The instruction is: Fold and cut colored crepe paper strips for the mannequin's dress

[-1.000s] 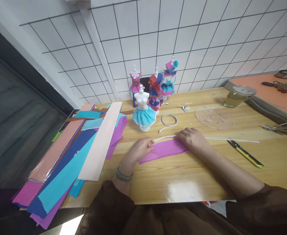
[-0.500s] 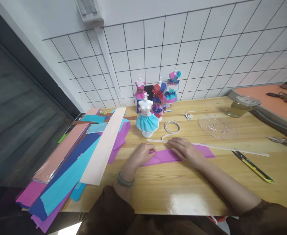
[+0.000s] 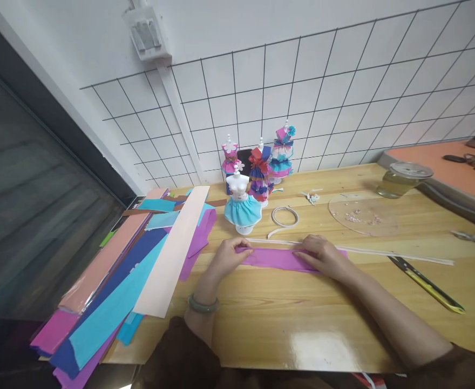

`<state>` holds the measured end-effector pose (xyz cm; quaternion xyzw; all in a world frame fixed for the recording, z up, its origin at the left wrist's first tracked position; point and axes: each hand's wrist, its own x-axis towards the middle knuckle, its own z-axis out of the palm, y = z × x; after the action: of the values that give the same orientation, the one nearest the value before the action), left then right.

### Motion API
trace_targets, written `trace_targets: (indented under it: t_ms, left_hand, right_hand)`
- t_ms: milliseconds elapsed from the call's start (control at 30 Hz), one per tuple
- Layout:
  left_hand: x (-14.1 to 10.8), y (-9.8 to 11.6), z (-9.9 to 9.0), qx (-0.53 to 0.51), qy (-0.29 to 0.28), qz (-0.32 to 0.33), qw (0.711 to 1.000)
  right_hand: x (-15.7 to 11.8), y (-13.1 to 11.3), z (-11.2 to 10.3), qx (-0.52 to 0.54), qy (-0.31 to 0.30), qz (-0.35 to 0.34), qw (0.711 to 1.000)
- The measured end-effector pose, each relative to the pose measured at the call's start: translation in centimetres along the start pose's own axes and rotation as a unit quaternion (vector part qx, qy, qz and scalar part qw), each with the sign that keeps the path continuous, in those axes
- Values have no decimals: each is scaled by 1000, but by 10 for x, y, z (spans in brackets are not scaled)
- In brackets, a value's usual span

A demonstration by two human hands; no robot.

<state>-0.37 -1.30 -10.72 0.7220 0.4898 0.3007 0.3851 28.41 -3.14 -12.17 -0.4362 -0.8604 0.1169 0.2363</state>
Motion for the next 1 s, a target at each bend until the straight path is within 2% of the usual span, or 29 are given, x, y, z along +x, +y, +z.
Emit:
trace_targets:
  t_ms: [100,200,433,667,767,867,1000]
  left_hand:
    - [3,-7,-1,11,23,-15,1000]
    - [6,-11,0,19,22,-22,999]
    - [7,-14,3,26,5,-28,999]
    - [8,-21,5,29,16,-33,999]
    - [9,-22,5,27,26,-28,999]
    - [10,-23,5,35,35,-35,998]
    - [11,-25,7,35,38,-42,998]
  right_hand:
    - [-6,14,-8,49,18,70,996]
    - [-13,28,-15,88,23,129,987]
    - [-22,47,-22,128,34,215,968]
    - [-27,55,-28,96,-17,259,961]
    - [-28,59,-29,82,-29,245,966]
    - [-28,60,-30,62,-19,240,969]
    - [-27,56,-32,34,4,274,961]
